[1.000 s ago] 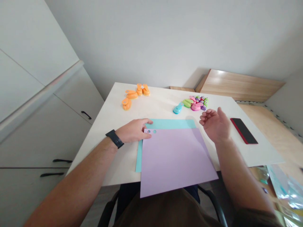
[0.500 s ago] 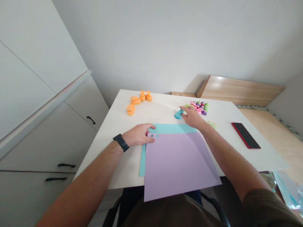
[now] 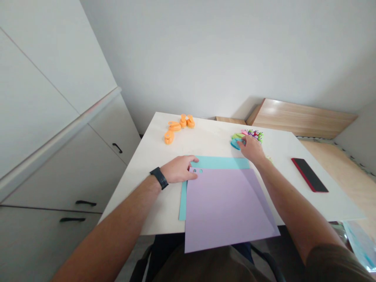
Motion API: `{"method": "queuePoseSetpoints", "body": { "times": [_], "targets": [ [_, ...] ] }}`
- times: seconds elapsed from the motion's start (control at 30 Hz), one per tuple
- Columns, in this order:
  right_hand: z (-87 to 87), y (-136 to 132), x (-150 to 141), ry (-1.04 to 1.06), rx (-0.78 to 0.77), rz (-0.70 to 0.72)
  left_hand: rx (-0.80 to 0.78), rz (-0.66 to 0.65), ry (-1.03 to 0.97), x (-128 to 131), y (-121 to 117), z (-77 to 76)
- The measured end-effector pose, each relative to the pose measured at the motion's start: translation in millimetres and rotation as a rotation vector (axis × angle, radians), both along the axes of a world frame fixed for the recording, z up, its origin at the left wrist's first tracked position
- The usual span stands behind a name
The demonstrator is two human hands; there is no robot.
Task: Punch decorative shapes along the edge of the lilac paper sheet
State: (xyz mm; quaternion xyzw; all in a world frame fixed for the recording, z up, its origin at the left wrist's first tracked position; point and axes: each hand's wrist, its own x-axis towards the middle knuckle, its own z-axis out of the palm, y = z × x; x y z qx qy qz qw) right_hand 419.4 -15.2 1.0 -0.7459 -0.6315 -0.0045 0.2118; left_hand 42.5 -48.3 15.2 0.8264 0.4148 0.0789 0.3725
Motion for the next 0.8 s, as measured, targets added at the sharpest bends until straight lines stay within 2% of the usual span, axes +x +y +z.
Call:
{"method": "queuePoseSetpoints", "body": {
  "times": [0.13,0.23,0.43,0.63,0.8],
  "targets": [
    [4.4,-11,-19,-0.073,0.17,-0.03,-0.008,0.012,-0.008,0,-1,2.2],
    [12.0,-15,-48,-0.124,0.213,0.035,-0.012,0.02,-0.014,-1,-2,2.4],
    [21.4,2,-116,-0.047,0.073,0.251,-0.006,0.029,-0.008,0,-1,-2.4],
    [27.2,34,-186,0.096,-0.06,0.389,-0.004,0.035,-0.021,-1,-2,-2.1],
    [33.4,51,-251,0.158,-0.146,0.47,0.001,0.035,-0.023,-1,-3,1.0]
  ]
}}
